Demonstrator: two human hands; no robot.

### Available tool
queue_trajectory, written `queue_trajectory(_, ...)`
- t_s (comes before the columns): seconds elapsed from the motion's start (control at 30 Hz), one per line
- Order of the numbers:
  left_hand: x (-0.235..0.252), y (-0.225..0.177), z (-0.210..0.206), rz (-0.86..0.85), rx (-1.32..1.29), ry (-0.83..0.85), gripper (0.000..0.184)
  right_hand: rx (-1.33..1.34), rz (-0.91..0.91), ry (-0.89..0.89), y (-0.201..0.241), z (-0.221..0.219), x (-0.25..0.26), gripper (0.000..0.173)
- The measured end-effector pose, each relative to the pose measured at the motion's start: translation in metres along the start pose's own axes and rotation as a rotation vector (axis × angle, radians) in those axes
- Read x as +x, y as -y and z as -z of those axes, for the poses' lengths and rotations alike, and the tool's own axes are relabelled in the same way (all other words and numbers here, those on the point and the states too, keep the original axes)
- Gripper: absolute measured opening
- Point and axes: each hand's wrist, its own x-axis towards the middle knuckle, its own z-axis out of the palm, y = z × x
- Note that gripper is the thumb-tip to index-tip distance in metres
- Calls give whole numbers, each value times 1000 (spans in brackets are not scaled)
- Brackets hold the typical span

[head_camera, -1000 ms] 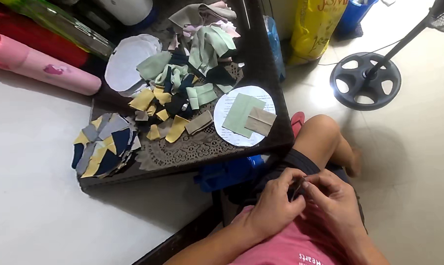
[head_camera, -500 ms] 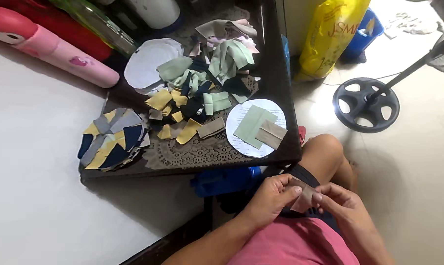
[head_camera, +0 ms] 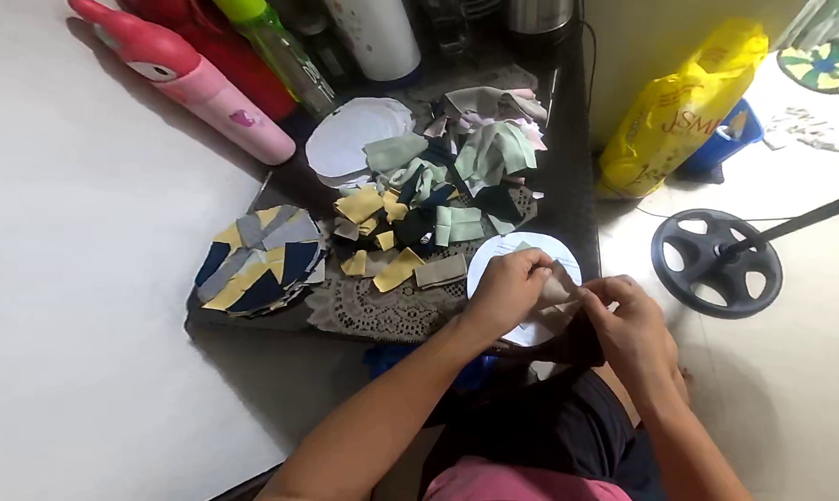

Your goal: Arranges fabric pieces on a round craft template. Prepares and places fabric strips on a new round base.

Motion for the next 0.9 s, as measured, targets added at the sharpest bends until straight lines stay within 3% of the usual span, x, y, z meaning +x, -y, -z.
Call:
queue_trajectory(0.2, 30, 0, -6, -19, 225, 4, 11, -238, 38, 9, -3, -9, 24, 18)
queue_trajectory(0.4, 40, 6, -15, -154, 389, -84, 15, -301, 32, -6, -7, -10, 29, 17)
queue_trajectory(0.9, 50, 12, -17, -205, 436, -145, 14, -304, -7, -17, -5, -12, 36, 13)
